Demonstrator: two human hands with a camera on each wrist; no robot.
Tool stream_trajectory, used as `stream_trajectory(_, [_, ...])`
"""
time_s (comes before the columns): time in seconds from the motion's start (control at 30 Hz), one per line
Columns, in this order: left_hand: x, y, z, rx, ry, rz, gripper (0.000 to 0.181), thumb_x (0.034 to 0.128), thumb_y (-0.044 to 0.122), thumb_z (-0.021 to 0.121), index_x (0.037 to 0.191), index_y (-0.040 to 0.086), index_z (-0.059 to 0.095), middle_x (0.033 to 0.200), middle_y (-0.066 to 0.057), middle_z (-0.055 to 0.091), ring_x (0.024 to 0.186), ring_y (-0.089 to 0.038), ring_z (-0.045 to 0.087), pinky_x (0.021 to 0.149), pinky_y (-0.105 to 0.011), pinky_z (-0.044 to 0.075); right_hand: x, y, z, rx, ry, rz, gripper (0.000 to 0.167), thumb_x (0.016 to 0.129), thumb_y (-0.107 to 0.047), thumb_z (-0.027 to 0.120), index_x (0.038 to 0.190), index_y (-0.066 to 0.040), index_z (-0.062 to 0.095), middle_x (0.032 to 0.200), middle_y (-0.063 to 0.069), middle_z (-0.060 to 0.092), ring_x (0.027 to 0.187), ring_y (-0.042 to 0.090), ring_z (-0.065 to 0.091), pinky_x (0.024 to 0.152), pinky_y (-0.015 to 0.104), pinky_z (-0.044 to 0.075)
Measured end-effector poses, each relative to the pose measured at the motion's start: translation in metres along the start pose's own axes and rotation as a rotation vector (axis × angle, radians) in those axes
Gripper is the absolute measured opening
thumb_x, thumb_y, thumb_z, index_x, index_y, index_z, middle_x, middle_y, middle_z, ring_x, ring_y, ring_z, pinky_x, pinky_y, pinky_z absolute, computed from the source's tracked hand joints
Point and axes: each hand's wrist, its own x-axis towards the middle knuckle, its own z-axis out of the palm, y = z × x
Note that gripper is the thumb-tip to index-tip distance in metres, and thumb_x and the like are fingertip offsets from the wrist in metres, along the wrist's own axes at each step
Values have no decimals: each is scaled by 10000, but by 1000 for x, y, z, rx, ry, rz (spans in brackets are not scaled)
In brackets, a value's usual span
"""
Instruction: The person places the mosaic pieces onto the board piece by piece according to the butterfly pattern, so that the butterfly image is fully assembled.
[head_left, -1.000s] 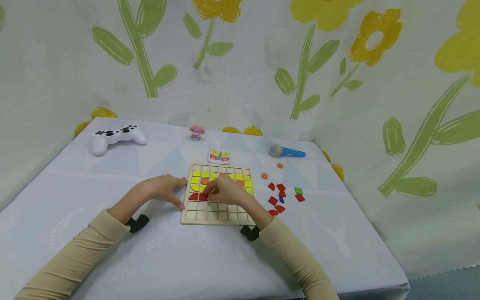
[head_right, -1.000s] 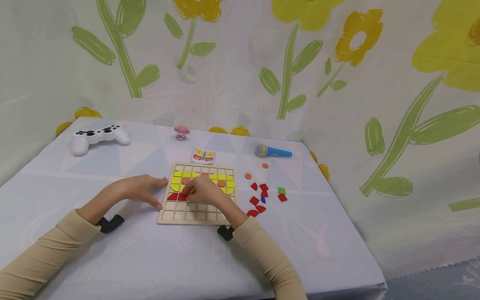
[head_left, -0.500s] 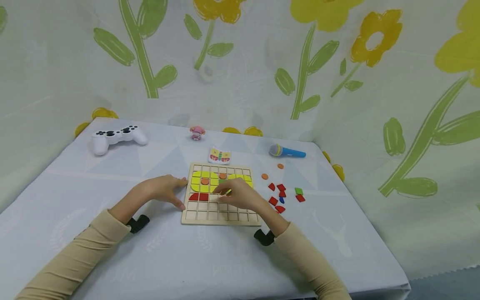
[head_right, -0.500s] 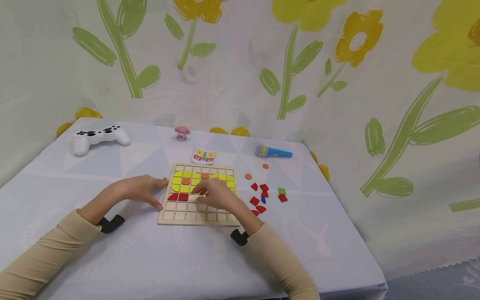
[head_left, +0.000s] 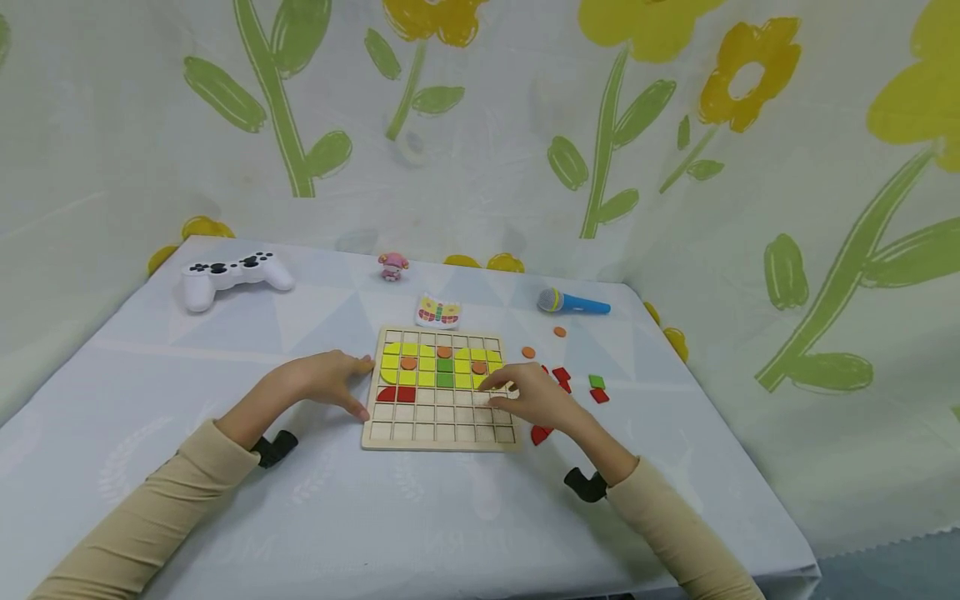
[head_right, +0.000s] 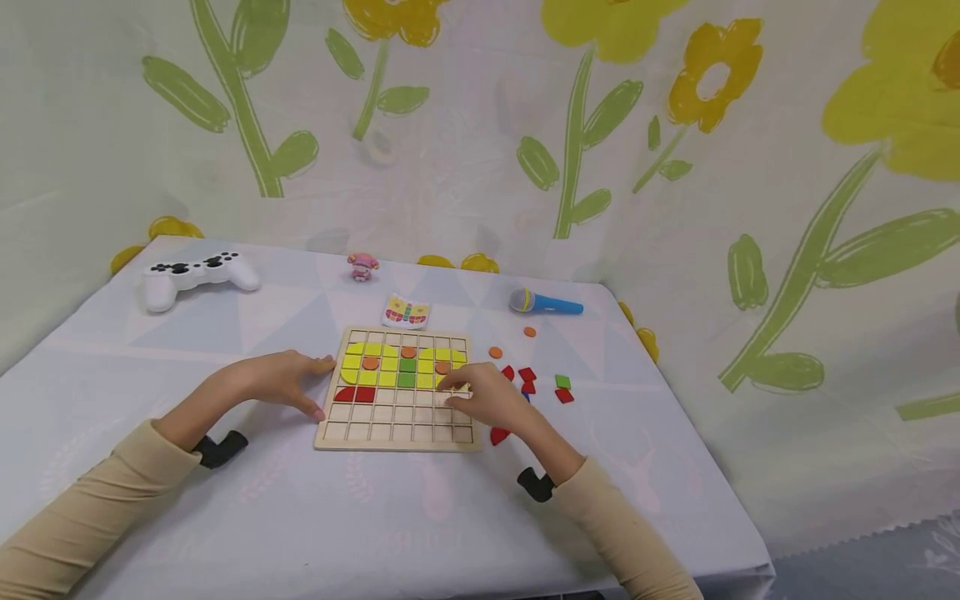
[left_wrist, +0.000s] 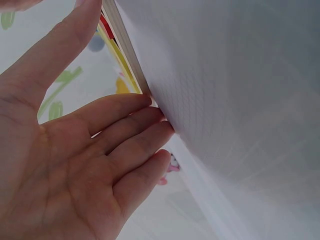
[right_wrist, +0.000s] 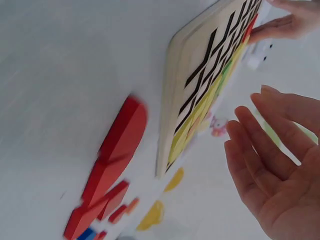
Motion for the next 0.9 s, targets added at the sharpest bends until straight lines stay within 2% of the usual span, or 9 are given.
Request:
stream_trajectory(0.27, [-3, 1, -2, -11, -4, 4, 955, 724, 449, 819, 1443, -20, 400, 1469, -238, 389, 1326, -452, 351, 1026, -588, 352, -25, 23, -18, -45, 13, 20, 215, 846, -27, 724, 1061, -17, 720, 1022, 85, 706, 937, 264, 619, 802, 411, 546])
stream_trajectory(0.33, [-3, 2, -2, -13, -6, 5, 953, 727, 445, 818, 1443, -21, 398, 1470, -239, 388, 1324, -451, 352, 1025, -587, 353, -30, 27, -21, -46, 12, 51, 219, 843, -16, 720, 1062, -9, 718, 1011, 95, 705, 918, 264, 617, 782, 415, 547])
stream_trajectory(0.47, [-3, 1, -2, -11, -6, 5, 951, 729, 449, 815, 1445, -17, 398, 1473, -233, 386, 1323, -449, 354, 1022, -581, 360, -38, 37, -23, -68, 6, 136, 220, 837, -19, 726, 1057, -29, 722, 976, 72, 703, 874, 224, 608, 699, 318, 546])
stream_trajectory(0.6, [-3, 0, -1, -8, -9, 9, 954, 730, 455, 813, 1447, -16, 395, 1474, -232, 385, 1321, -448, 358, 1022, -580, 361, -42, 47, -23, -99, 2, 197, 206, 834, -26, 730, 1039, -54, 727, 949, 40, 693, 892, 230, 603, 675, 248, 531])
stream_trajectory(0.7, [-2, -1, -1, -6, -10, 13, 958, 731, 458, 812, 1449, -16, 391, 1476, -231, 382, 1323, -448, 357, 1025, -583, 355, -43, 52, -22, -117, -3, 209, 191, 835, -30, 727, 1024, -60, 728, 910, 30, 679, 877, 253, 595, 652, 244, 521])
stream_trajectory(0.9, [0, -1, 0, -8, -10, 14, 961, 728, 465, 811, 1449, -14, 393, 1474, -231, 385, 1323, -447, 358, 1027, -585, 351, -38, 60, -18, -156, -21, 229, 242, 839, -49, 737, 1078, -40, 699, 865, 20, 646, 798, 198, 574, 610, 219, 507])
